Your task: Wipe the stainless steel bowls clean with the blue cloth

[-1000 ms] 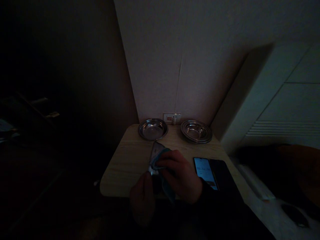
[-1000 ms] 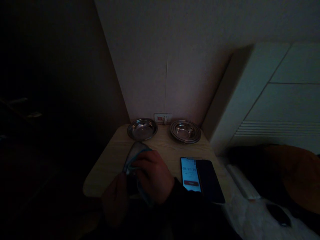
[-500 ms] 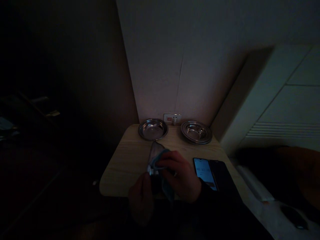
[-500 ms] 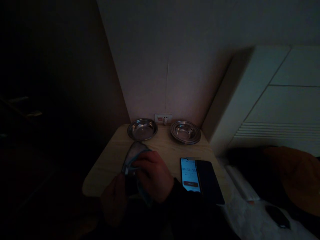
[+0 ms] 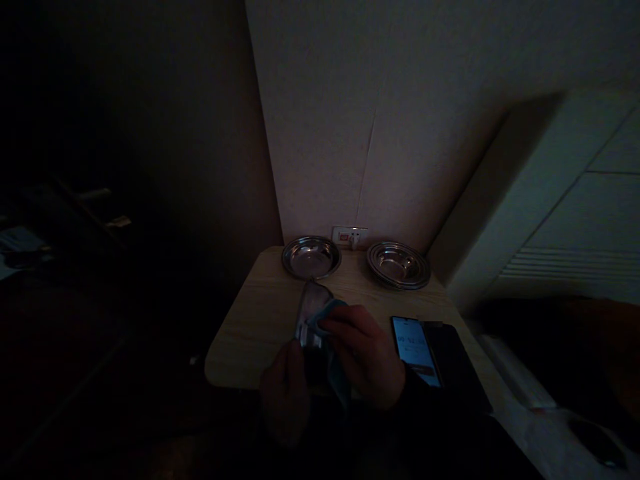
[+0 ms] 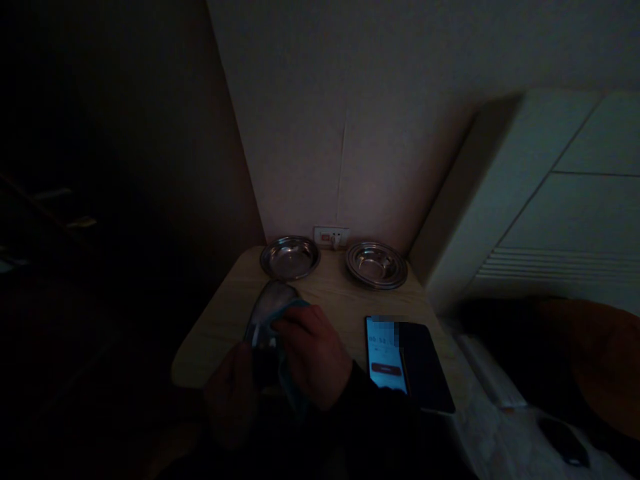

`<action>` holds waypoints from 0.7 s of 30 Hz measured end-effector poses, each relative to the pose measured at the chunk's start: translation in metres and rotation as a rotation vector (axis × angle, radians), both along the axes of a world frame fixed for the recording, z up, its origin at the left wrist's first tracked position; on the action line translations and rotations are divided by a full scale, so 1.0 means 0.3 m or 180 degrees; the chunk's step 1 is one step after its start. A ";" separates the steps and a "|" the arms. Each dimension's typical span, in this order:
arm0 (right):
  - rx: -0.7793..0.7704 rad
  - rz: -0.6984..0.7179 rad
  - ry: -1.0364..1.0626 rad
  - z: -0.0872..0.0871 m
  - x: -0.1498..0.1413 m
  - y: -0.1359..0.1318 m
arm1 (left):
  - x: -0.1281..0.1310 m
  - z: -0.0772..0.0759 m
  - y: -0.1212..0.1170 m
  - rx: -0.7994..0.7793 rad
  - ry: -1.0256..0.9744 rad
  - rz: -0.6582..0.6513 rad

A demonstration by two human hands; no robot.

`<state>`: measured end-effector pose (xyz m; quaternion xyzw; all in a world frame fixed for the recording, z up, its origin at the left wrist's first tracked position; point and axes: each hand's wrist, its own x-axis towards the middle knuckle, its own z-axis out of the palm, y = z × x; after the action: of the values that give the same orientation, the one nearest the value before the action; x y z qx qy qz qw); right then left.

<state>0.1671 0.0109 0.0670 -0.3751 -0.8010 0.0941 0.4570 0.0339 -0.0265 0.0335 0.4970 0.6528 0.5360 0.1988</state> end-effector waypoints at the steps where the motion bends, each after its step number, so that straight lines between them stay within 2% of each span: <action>1: 0.0071 -0.0005 -0.0004 -0.003 0.001 -0.002 | 0.001 0.001 0.000 -0.0022 -0.0003 0.0001; 10: 0.0295 -0.0095 -0.0064 -0.020 -0.014 -0.005 | -0.009 -0.002 0.010 -0.0095 -0.0247 0.0002; 14: 0.0295 0.0144 -0.0152 -0.025 -0.014 -0.002 | -0.016 0.003 0.008 -0.0109 -0.0201 -0.0061; 18: 0.0313 -0.0156 -0.0018 -0.028 0.001 0.012 | -0.012 0.016 0.007 -0.0128 -0.0313 0.0014; 21: 0.0219 0.0057 -0.0114 -0.025 0.006 0.019 | -0.013 0.015 0.004 -0.0195 -0.0282 -0.0047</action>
<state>0.1689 0.0166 0.0595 -0.3537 -0.8151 0.0638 0.4544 0.0302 -0.0251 0.0381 0.4712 0.6557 0.5358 0.2467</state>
